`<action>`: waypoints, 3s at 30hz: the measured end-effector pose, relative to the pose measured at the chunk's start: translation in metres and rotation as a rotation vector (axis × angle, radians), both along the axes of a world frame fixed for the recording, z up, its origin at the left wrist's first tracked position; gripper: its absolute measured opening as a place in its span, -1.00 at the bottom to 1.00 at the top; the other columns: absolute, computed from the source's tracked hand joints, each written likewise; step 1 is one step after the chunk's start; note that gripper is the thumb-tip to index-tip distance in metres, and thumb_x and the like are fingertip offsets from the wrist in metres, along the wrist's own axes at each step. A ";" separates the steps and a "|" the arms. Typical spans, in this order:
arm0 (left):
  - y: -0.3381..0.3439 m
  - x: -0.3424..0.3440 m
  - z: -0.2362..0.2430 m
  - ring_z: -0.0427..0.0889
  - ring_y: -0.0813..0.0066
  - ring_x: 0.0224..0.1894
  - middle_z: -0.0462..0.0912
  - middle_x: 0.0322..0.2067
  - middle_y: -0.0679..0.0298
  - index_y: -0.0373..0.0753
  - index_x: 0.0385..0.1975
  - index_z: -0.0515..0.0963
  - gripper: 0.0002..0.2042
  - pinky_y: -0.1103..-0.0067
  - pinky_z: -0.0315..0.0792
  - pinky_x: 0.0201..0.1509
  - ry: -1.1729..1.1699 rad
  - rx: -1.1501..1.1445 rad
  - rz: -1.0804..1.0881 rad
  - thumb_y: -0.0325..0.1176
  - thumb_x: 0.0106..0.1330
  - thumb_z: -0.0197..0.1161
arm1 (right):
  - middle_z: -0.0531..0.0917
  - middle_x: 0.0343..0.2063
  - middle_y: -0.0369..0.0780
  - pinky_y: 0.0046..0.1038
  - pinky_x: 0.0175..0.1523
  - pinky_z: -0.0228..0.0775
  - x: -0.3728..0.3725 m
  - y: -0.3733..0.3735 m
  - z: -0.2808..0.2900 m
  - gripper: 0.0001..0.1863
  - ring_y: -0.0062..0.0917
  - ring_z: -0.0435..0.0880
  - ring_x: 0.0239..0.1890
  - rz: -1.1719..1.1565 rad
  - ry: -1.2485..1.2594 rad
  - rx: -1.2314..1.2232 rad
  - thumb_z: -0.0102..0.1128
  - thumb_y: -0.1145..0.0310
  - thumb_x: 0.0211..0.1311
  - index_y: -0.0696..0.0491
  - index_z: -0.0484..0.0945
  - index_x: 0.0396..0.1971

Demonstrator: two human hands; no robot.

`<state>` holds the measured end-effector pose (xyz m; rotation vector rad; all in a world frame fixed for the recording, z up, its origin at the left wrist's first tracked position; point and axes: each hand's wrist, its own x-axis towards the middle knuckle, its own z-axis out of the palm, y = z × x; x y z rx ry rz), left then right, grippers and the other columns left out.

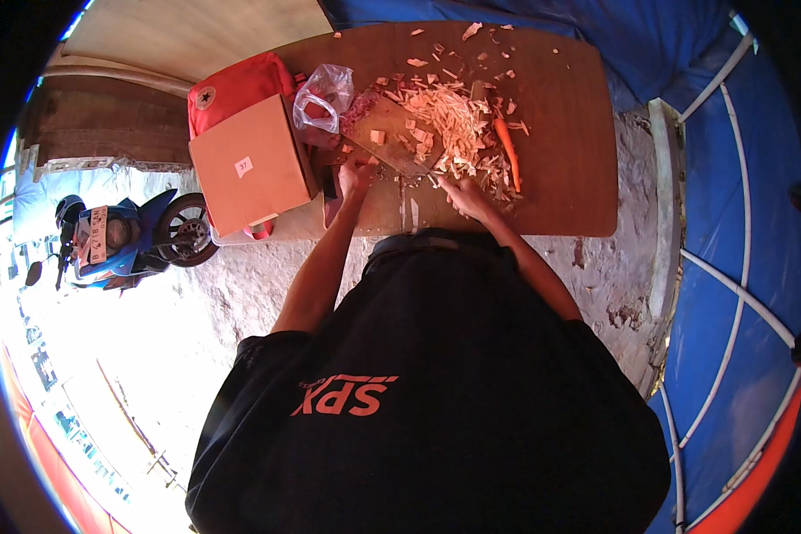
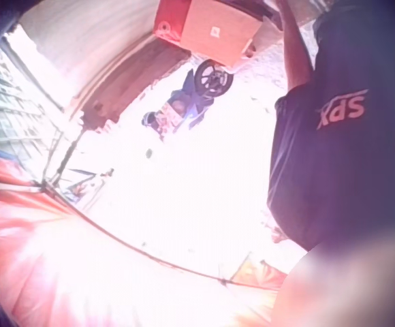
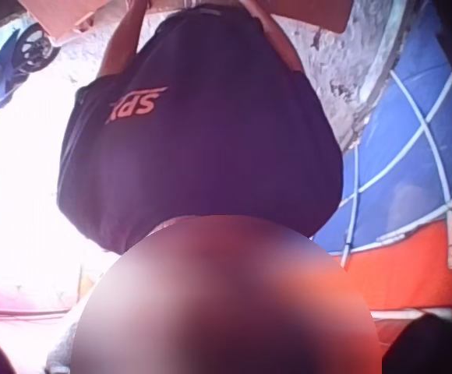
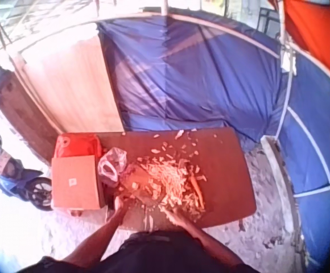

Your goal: The person carves a small block of reddish wood using a knife, repeatedly shaving off thin curls and accumulating wood shavings on a wooden table. The person holds the wood with the left hand and uses the knife with the right hand throughout the clip.

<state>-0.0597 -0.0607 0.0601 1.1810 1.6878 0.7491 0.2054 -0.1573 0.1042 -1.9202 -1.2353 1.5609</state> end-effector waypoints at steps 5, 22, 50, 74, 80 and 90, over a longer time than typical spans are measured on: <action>0.002 0.002 -0.004 0.61 0.52 -0.59 0.61 -0.63 0.23 -0.33 -0.45 0.60 -0.76 0.56 0.46 -0.53 0.012 -0.098 0.043 -0.26 0.00 0.36 | 0.40 -0.87 -0.30 -0.47 -0.69 0.26 0.002 -0.001 0.006 -0.30 -0.58 0.42 -0.84 -0.179 0.062 -0.030 -0.01 -0.27 0.18 0.12 0.42 -0.77; 0.027 0.072 -0.019 0.64 0.30 -0.49 0.64 -0.54 0.12 -0.31 -0.47 0.61 -0.87 0.45 0.52 -0.45 -0.060 -0.202 -0.003 -0.38 0.07 0.29 | 0.38 -0.86 -0.34 -0.52 -0.71 0.24 -0.002 -0.015 0.024 -0.26 -0.61 0.39 -0.84 -0.099 -0.039 -0.159 -0.09 -0.40 0.11 0.08 0.43 -0.73; -0.021 0.057 0.027 0.30 0.03 0.16 0.28 0.12 -0.06 -0.53 0.08 0.29 -0.47 0.33 0.25 0.22 0.572 0.629 -0.921 -0.54 0.01 0.02 | 0.57 -0.48 0.24 -0.07 -0.14 0.39 -0.035 -0.038 0.004 -0.04 0.09 0.60 -0.22 -0.018 -0.321 -0.104 -0.35 -0.41 0.19 0.34 0.58 -0.46; -0.013 0.050 0.031 0.29 -0.06 0.16 0.27 0.14 -0.14 -0.51 0.19 0.13 -0.37 0.34 0.21 0.26 0.532 0.504 -0.978 -0.57 -0.01 0.00 | 0.56 -0.30 0.26 -0.09 0.03 0.36 -0.051 -0.005 0.032 0.01 0.06 0.55 -0.07 -0.058 -0.398 -0.228 -0.42 -0.47 0.14 0.31 0.60 -0.31; -0.010 0.047 0.032 0.29 -0.03 0.17 0.27 0.14 -0.10 -0.49 0.17 0.16 -0.38 0.35 0.20 0.26 0.517 0.565 -1.009 -0.57 -0.01 0.01 | 0.54 -0.18 0.26 -0.08 0.08 0.33 -0.046 -0.013 0.049 0.05 0.04 0.51 0.02 -0.026 -0.350 -0.296 -0.41 -0.49 0.11 0.36 0.54 -0.19; -0.006 0.045 0.028 0.26 0.01 0.20 0.25 0.16 -0.09 -0.49 0.13 0.23 -0.41 0.36 0.21 0.27 0.614 0.572 -1.106 -0.56 -0.03 0.05 | 0.52 -0.15 0.26 -0.10 0.08 0.33 -0.044 -0.022 0.034 0.06 0.06 0.48 0.03 -0.022 -0.341 -0.272 -0.46 -0.49 0.13 0.36 0.50 -0.12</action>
